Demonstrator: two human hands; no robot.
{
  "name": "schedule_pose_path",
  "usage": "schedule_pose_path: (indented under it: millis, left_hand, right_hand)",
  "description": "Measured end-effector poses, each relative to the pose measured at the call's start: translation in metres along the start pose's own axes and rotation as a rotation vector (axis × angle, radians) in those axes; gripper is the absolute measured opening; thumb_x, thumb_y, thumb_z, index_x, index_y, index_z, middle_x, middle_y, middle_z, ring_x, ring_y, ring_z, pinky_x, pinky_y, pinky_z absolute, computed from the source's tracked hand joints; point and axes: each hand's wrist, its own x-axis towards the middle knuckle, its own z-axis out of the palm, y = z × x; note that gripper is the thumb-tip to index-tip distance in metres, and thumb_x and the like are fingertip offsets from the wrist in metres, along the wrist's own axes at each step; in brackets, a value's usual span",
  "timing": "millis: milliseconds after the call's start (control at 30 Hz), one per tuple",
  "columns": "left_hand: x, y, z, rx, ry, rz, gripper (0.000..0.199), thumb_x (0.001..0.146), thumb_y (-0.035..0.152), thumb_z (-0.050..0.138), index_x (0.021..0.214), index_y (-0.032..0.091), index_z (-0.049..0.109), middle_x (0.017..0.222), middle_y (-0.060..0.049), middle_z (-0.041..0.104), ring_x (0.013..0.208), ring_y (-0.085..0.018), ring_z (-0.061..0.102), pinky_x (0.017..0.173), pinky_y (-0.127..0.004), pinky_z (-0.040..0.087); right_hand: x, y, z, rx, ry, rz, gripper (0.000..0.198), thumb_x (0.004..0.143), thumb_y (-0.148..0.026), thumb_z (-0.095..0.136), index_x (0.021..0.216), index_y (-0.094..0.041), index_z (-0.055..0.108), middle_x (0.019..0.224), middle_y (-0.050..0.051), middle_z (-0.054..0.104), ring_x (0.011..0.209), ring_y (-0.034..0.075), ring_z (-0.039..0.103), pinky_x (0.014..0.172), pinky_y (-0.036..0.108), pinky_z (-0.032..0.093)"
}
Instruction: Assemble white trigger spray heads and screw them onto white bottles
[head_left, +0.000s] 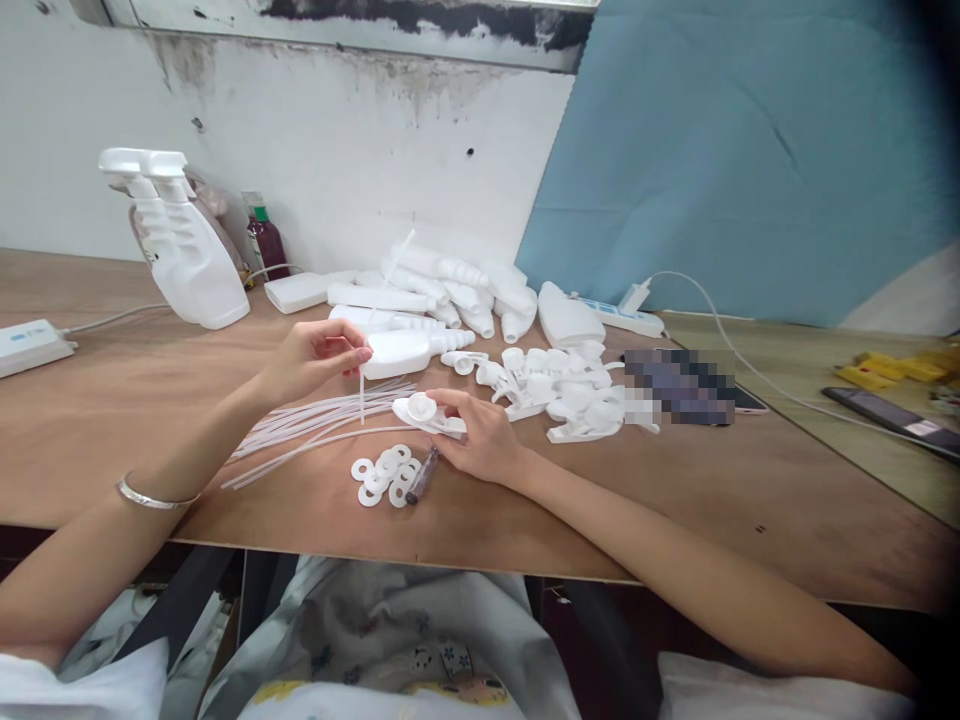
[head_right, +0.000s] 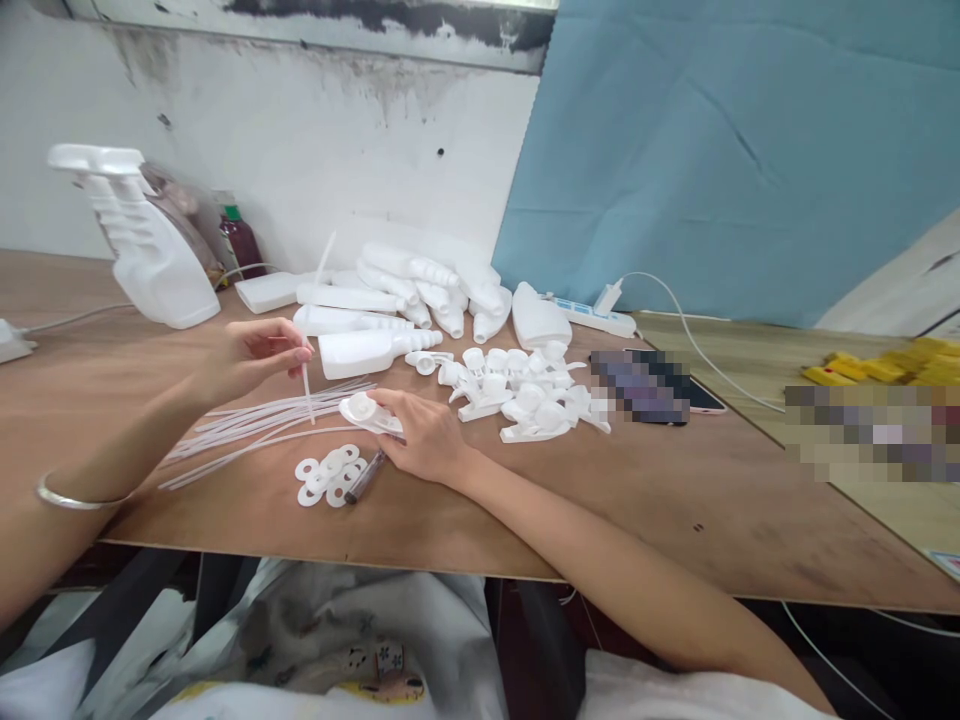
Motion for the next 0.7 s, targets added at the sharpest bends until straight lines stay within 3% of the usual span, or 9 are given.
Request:
schedule_pose_path:
  millis: [267, 567, 633, 700]
  left_hand:
    - [-0.0006, -0.0095, 0.0032, -0.019, -0.085, -0.016, 0.019, 0.069, 0.026, 0.067, 0.076, 0.012, 0.056, 0.078, -0.004, 0.061, 0.065, -0.011, 0.058, 0.061, -0.022, 0.048]
    - [-0.0031, -0.0068, 0.0045, 0.124, -0.570, -0.291, 0.021, 0.069, 0.027, 0.065, 0.084, 0.013, 0.064, 0.074, -0.005, 0.066, 0.072, -0.018, 0.063, 0.066, -0.026, 0.050]
    - [-0.0030, -0.0067, 0.0052, 0.134, -0.564, -0.292, 0.021, 0.068, 0.028, 0.065, 0.081, 0.012, 0.065, 0.075, -0.006, 0.067, 0.073, -0.018, 0.063, 0.067, -0.027, 0.051]
    - [-0.0027, -0.0055, 0.0056, 0.098, -0.475, -0.255, 0.021, 0.068, 0.029, 0.065, 0.081, 0.012, 0.064, 0.077, -0.006, 0.067, 0.073, -0.017, 0.062, 0.068, -0.027, 0.051]
  right_hand:
    - [0.0005, -0.0008, -0.0010, -0.009, -0.021, -0.001, 0.042, 0.074, -0.019, 0.059, 0.114, -0.022, 0.045, 0.101, 0.004, 0.065, 0.078, 0.016, 0.065, 0.068, 0.025, 0.051]
    - [0.0013, -0.0019, -0.0016, -0.021, -0.016, -0.026, 0.040, 0.075, -0.020, 0.058, 0.114, -0.022, 0.045, 0.102, 0.003, 0.065, 0.078, 0.015, 0.065, 0.069, 0.025, 0.051]
    - [0.0012, -0.0018, -0.0014, -0.024, -0.026, -0.029, 0.041, 0.075, -0.019, 0.058, 0.114, -0.022, 0.045, 0.102, 0.003, 0.065, 0.079, 0.015, 0.065, 0.069, 0.025, 0.051]
    - [0.0010, -0.0014, -0.0012, -0.019, -0.041, -0.030, 0.042, 0.074, -0.017, 0.058, 0.114, -0.022, 0.045, 0.103, 0.003, 0.065, 0.081, 0.016, 0.065, 0.070, 0.025, 0.050]
